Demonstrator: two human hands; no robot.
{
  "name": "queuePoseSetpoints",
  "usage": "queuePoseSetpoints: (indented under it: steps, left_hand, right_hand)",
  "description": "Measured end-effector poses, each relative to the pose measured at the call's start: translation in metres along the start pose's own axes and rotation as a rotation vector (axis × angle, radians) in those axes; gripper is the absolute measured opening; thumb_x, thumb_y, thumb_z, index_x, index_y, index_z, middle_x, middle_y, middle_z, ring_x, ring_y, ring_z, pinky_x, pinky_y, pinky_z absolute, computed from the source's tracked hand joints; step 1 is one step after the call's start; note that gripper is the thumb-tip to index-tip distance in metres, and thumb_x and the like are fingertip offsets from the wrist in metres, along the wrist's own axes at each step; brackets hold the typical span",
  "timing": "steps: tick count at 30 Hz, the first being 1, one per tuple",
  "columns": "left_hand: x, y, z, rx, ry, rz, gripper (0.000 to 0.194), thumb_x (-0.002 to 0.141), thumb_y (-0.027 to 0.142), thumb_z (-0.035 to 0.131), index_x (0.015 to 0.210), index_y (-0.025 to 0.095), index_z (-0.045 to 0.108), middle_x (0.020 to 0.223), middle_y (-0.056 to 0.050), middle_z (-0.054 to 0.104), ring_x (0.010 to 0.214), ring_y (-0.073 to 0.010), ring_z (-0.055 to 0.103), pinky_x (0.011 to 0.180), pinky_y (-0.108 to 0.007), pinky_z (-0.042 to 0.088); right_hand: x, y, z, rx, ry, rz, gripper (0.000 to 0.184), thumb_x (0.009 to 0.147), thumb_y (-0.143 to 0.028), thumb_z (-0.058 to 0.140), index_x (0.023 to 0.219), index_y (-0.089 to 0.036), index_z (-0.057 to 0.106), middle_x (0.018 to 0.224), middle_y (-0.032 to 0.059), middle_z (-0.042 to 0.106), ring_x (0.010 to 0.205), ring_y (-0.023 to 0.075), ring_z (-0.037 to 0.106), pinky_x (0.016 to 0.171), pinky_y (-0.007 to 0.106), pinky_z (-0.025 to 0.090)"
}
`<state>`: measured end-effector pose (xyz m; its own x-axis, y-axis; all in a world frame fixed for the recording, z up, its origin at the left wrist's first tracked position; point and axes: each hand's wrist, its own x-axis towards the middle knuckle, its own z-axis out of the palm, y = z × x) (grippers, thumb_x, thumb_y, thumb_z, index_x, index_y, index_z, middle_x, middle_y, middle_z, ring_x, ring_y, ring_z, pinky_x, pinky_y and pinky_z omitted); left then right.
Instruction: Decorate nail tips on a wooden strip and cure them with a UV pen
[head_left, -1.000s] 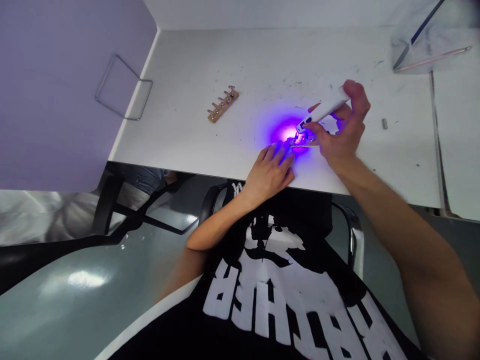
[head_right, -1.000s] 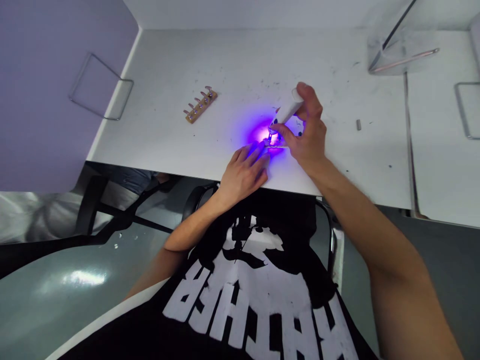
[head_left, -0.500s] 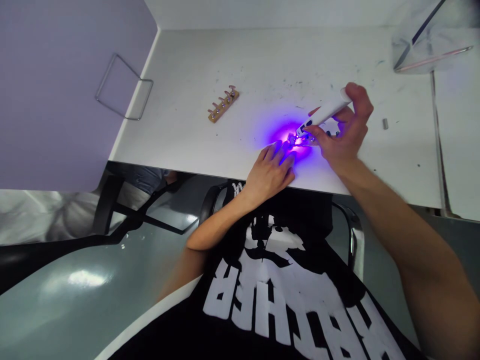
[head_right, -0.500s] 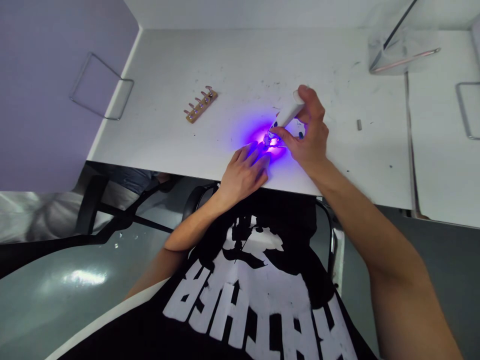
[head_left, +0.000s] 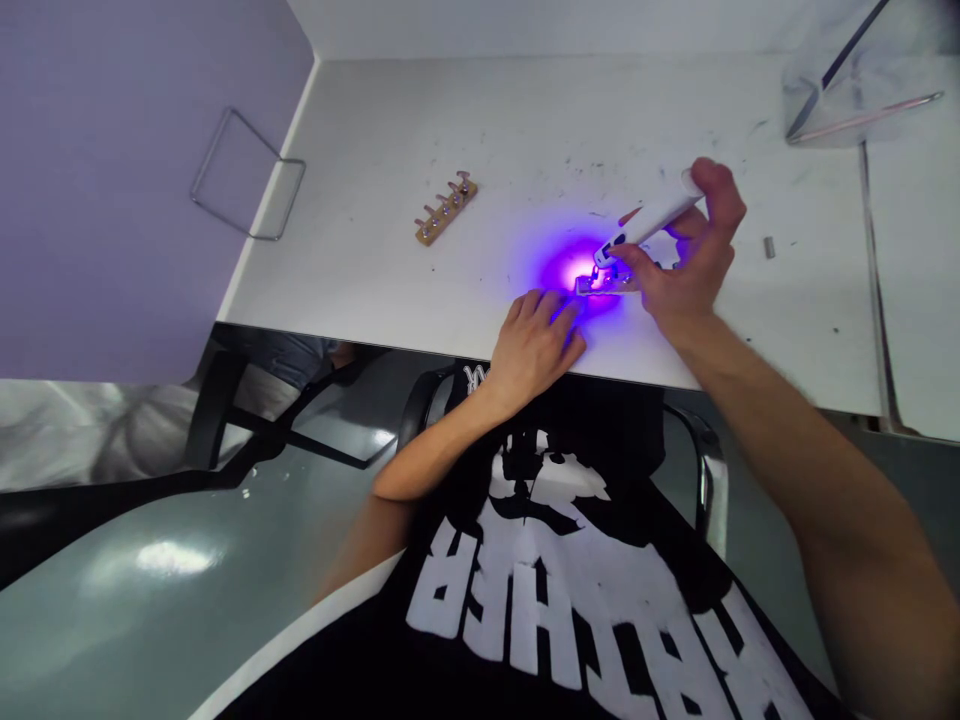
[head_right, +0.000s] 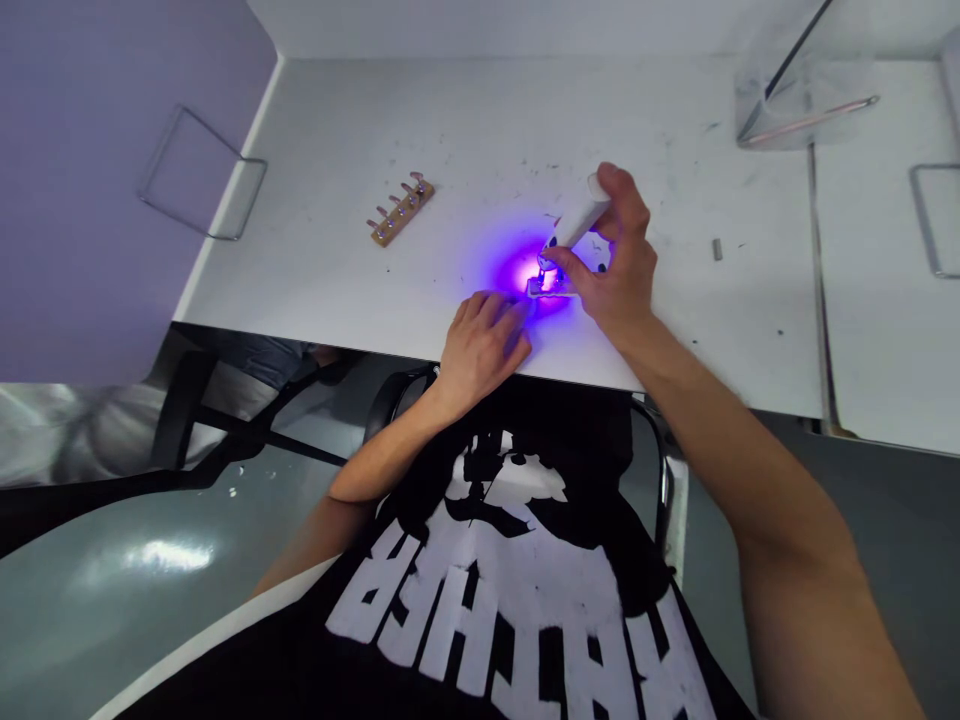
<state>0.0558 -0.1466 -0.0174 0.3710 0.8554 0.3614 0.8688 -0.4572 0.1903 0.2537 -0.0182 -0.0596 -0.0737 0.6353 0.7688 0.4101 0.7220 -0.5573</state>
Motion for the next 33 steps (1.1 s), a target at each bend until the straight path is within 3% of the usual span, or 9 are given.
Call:
queuePoseSetpoints:
  steps: [4,6,9,14,20,24,28,33]
  left_hand:
    - [-0.003,-0.001,0.005,-0.03,0.087,0.025,0.026,0.1,0.031,0.047,0.096,0.017,0.068,0.083,-0.003,0.066,0.081,-0.0177,0.058,0.075,-0.033,0.045]
    - [-0.007,-0.001,0.008,-0.075,0.127,0.121,0.034,0.101,0.032,0.045,0.076,0.018,0.063,0.066,0.001,0.061,0.065,-0.0133,0.052,0.064,-0.031,0.039]
    - [-0.011,-0.002,0.012,-0.114,0.148,0.203,0.042,0.1,0.028,0.044,0.061,0.019,0.057,0.054,0.003,0.055,0.053,-0.0102,0.046,0.057,-0.03,0.031]
    - [-0.013,-0.003,0.012,-0.124,0.129,0.169,0.04,0.094,0.028,0.047,0.056,0.019,0.055,0.048,0.004,0.052,0.046,-0.0093,0.04,0.053,-0.031,0.023]
    - [-0.013,-0.007,0.008,-0.19,0.067,0.37,0.042,0.094,0.027,0.044,0.055,0.02,0.056,0.044,0.005,0.042,0.044,-0.0093,0.036,0.052,-0.03,0.024]
    - [-0.014,-0.006,0.007,-0.184,0.052,0.352,0.041,0.093,0.027,0.044,0.054,0.02,0.057,0.042,0.005,0.04,0.043,-0.0095,0.034,0.051,-0.03,0.022]
    - [-0.013,-0.005,0.007,-0.174,0.042,0.339,0.042,0.093,0.028,0.043,0.054,0.019,0.057,0.042,0.004,0.041,0.043,-0.0094,0.035,0.052,-0.03,0.023]
    - [-0.013,-0.004,0.007,-0.163,0.062,0.326,0.042,0.092,0.028,0.044,0.053,0.019,0.056,0.042,0.004,0.04,0.042,-0.0093,0.035,0.051,-0.03,0.022]
  right_hand:
    - [0.0,0.007,0.001,-0.001,0.003,-0.006,0.095,0.071,-0.077,0.069,0.146,-0.033,0.029,0.147,0.006,0.043,0.1,0.0196,0.069,0.085,0.042,0.062]
    - [0.0,0.008,0.001,0.001,0.004,-0.028,0.096,0.071,-0.078,0.068,0.147,-0.034,0.029,0.147,0.0054,0.043,0.099,0.0192,0.069,0.085,0.043,0.062]
    - [0.001,0.007,0.0,0.016,0.006,-0.075,0.095,0.072,-0.078,0.067,0.148,-0.035,0.029,0.147,0.004,0.043,0.098,0.0187,0.07,0.084,0.042,0.063]
    - [-0.001,-0.001,-0.006,-0.008,0.017,-0.096,0.099,0.069,-0.078,0.07,0.148,-0.037,0.029,0.144,0.0028,0.044,0.093,0.0169,0.071,0.079,0.039,0.064]
    - [-0.004,-0.004,-0.008,-0.003,0.07,-0.065,0.1,0.066,-0.073,0.074,0.147,-0.033,0.031,0.149,0.0081,0.038,0.108,0.0221,0.07,0.078,0.037,0.063]
    - [-0.006,0.001,-0.003,0.008,0.015,0.022,0.1,0.066,-0.079,0.07,0.146,-0.035,0.028,0.15,0.0067,0.035,0.115,0.0247,0.066,0.085,0.042,0.061]
    - [-0.006,0.001,-0.001,-0.029,-0.035,0.114,0.098,0.065,-0.08,0.07,0.142,-0.033,0.032,0.149,0.0071,0.04,0.108,0.0223,0.068,0.093,0.045,0.059]
    - [-0.003,0.001,-0.002,0.008,-0.026,0.081,0.096,0.069,-0.079,0.069,0.144,-0.032,0.032,0.149,0.0068,0.042,0.104,0.021,0.069,0.093,0.045,0.059]
